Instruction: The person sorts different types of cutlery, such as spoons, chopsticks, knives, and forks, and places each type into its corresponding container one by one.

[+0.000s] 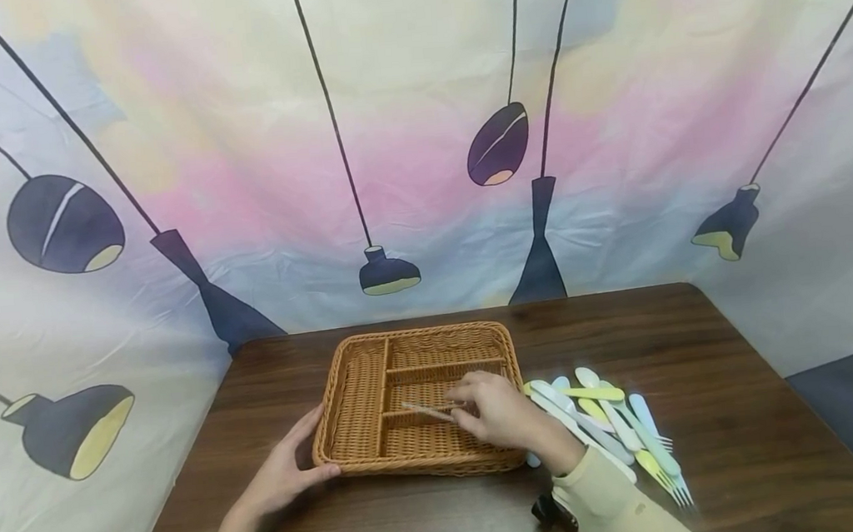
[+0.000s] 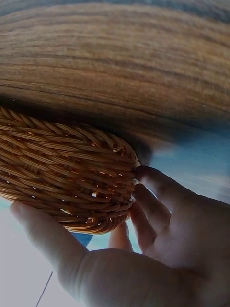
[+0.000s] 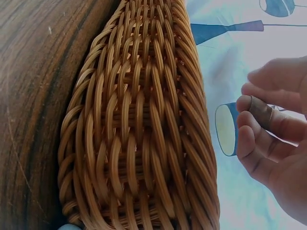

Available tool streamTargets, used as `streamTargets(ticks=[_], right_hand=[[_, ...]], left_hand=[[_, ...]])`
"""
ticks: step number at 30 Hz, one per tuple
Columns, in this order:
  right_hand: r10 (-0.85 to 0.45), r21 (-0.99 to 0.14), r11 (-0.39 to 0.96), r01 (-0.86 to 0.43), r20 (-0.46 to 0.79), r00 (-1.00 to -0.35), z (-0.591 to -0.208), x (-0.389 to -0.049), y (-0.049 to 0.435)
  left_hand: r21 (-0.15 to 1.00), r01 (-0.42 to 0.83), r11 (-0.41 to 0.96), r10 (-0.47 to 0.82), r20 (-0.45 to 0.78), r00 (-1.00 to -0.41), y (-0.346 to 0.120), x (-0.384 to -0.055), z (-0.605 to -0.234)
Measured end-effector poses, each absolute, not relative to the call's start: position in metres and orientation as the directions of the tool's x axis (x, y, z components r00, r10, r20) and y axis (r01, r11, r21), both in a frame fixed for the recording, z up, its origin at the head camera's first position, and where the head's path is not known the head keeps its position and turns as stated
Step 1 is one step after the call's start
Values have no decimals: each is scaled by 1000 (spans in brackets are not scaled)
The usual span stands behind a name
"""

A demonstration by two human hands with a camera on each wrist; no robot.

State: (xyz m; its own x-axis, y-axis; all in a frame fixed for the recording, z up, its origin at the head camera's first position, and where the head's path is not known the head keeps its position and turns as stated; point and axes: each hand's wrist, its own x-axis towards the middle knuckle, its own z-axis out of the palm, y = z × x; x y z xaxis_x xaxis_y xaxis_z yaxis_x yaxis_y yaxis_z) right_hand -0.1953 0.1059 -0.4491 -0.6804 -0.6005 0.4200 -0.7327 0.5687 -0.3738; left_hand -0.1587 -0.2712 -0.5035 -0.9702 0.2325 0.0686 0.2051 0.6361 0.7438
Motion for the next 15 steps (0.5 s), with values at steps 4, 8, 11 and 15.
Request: streamTargets(ticks=[4,8,11,15], right_hand=[[-598,-394,556,-732,422,-681,-448,-195,107],[-593,-423,546,-723,414,-690,-448,-195,107],[-590,-438,544,-716,408,-697,-448,-195,107],[-589,-438,544,-716,409,-697,-449,-195,107]], left_hand=[[742,208,637,235,70,-970,-272,-159,-503],[742,211,637,236,73,-969,-272,-159,-504],[746,218,629,239,82,-968,-272,-159,-504],[748,232,621,245,96,-965,-272,-160,-505]])
